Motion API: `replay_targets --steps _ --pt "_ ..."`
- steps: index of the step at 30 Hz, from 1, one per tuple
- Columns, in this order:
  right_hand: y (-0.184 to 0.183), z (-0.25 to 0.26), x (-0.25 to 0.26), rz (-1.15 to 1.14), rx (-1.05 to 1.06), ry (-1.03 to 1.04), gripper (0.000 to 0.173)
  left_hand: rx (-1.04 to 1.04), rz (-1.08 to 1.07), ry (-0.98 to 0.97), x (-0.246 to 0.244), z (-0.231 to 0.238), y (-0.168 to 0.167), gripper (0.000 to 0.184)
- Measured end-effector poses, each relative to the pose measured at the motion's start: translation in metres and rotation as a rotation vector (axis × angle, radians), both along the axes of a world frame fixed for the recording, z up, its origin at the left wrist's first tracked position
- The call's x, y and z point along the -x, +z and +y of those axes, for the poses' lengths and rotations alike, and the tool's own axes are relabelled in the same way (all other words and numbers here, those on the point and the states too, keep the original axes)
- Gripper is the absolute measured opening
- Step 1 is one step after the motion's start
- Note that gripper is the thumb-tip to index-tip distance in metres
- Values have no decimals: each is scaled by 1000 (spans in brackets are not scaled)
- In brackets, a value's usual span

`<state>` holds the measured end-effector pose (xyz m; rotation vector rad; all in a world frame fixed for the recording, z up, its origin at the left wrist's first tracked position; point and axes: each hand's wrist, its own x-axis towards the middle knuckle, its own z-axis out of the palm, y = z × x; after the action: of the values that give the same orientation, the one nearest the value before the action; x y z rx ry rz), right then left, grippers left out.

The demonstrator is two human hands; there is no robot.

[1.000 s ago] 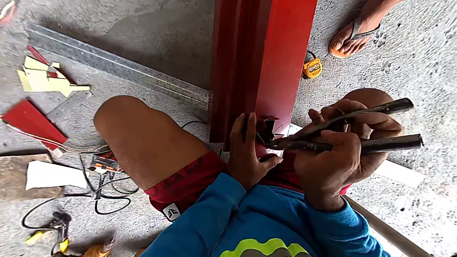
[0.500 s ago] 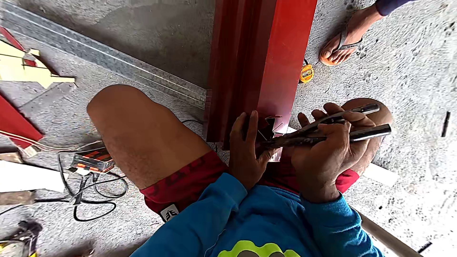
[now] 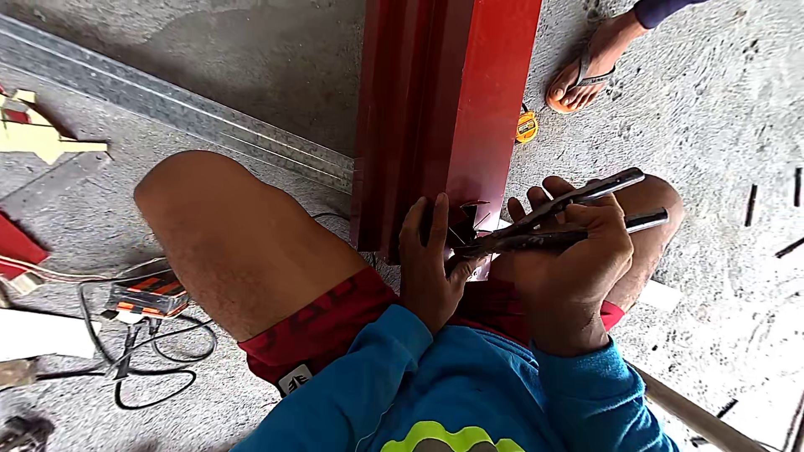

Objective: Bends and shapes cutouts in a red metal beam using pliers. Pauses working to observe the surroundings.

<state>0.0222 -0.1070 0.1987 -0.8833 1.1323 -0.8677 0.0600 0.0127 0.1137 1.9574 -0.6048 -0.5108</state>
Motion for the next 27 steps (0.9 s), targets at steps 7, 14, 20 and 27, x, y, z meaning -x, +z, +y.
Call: replay_targets --steps 7,14,20,27 --pt "3 -2 -10 -23 -40 -112 22 14 67 -12 -3 3 5 98" --pt "-4 -5 -12 -50 -118 -113 19 -17 123 -31 -4 5 7 92" --pt "-6 -13 -28 7 -91 -276 16 -30 101 -44 -5 1 9 95" --pt "1 0 -25 6 32 -232 18 -23 64 -44 -6 2 11 98"
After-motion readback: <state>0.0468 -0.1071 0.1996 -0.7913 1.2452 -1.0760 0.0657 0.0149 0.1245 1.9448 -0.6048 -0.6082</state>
